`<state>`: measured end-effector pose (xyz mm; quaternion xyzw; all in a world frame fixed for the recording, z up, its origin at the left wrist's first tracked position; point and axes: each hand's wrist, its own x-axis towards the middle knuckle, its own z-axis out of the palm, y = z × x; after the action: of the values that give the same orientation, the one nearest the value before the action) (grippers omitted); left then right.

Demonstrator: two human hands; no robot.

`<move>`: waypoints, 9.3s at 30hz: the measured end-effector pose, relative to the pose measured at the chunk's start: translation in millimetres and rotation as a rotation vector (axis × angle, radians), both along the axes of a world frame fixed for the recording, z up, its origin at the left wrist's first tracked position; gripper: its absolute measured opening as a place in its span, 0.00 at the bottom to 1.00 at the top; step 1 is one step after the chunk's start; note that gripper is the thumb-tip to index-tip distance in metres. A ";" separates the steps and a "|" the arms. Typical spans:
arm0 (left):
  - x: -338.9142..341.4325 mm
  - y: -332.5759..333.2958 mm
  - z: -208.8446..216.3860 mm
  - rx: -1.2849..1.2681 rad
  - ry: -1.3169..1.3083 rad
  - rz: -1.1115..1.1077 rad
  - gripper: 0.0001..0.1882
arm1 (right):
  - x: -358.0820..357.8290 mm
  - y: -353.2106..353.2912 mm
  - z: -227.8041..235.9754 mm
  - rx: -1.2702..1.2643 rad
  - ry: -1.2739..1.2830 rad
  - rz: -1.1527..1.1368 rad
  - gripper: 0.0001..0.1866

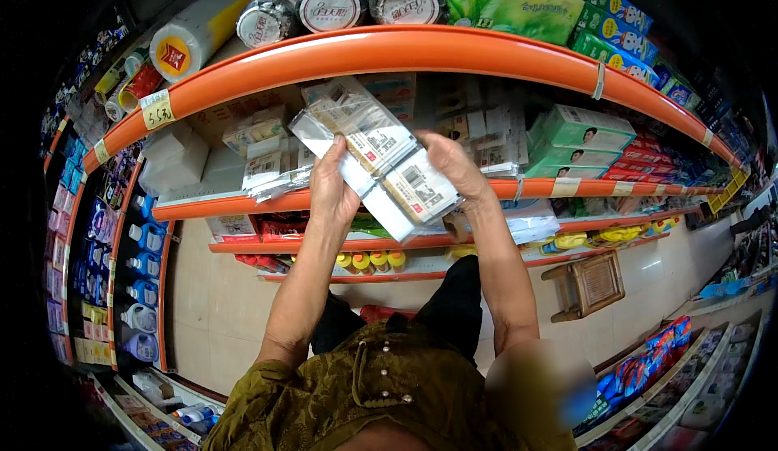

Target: The person arranges packaged food items on a supermarket shelf. They pick up stacks of flat packages, wipe the shelf surface with a cloth, and place the items back in neat rows. The person handles the packages one by one or in small groups, ensuring they are aligned and facing forward.

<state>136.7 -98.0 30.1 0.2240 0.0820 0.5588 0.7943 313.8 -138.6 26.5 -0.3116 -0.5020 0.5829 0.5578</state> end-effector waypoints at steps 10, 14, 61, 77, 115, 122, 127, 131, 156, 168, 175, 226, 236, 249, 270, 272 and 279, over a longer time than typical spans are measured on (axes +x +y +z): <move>-7.4 20.5 3.2 -0.016 0.077 0.206 0.12 | -7.1 -14.8 -2.0 -0.099 -0.179 -0.014 0.23; -9.8 22.7 -6.9 -0.020 0.036 0.180 0.13 | -4.5 -10.5 -9.6 -0.104 -0.057 -0.118 0.18; -110.9 47.8 -43.8 -0.075 0.250 0.083 0.10 | 39.8 51.8 -78.1 -0.058 -0.612 -0.669 0.26; -82.5 0.2 -38.7 0.143 0.528 -0.083 0.15 | 68.3 60.0 -51.6 0.018 -1.957 -1.025 0.22; 37.6 -15.5 -23.1 0.141 0.018 -0.390 0.41 | 35.0 -35.8 27.0 0.330 -0.019 -0.211 0.13; 25.5 -7.8 -16.7 -0.049 -0.142 -0.247 0.19 | 40.3 -32.8 3.1 0.321 -0.019 -0.133 0.15; -3.4 -5.3 -9.6 0.079 -0.166 -0.092 0.19 | 38.1 -6.7 -23.2 0.322 -0.962 -0.713 0.28; -20.1 -5.0 -19.5 0.088 -0.184 -0.055 0.19 | 35.4 0.8 -48.4 0.118 -1.379 -0.630 0.20; -5.5 -39.5 -37.4 0.137 0.266 -0.033 0.20 | -58.6 9.5 -5.9 0.638 -1.079 -0.700 0.20; 5.1 3.1 -20.1 0.036 0.238 0.116 0.13 | -11.4 2.4 -11.4 0.039 -0.234 -0.122 0.27; 4.7 42.4 -6.1 0.067 0.093 0.331 0.13 | -4.4 -10.4 -15.0 -0.118 -0.045 -0.025 0.32; -116.7 56.6 -18.1 -0.060 0.307 0.393 0.08 | -43.8 45.3 -33.5 0.418 -1.082 -0.566 0.21; -142.5 39.5 -6.7 0.052 0.847 0.607 0.24 | -51.2 51.2 -26.4 0.167 -0.810 -0.412 0.19; -138.5 29.2 -33.2 0.739 1.861 1.000 0.26 | 31.1 48.7 -14.8 0.100 -1.617 -0.817 0.19; -139.1 25.9 -48.3 0.755 1.859 1.109 0.22 | 75.0 57.9 -37.5 -0.259 -1.635 -1.134 0.13; -136.4 17.8 -38.1 0.768 1.798 1.182 0.20 | 94.2 65.9 -52.7 -0.157 -1.461 -1.233 0.10; -110.6 -2.1 -8.3 1.039 1.637 1.284 0.17 | 138.7 50.6 -46.1 0.172 -0.555 -1.103 0.06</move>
<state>26.2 -100.2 21.9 0.7342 0.4299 0.5132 -0.1128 452.5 -88.0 -19.6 -0.6189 -0.4384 0.0639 0.6485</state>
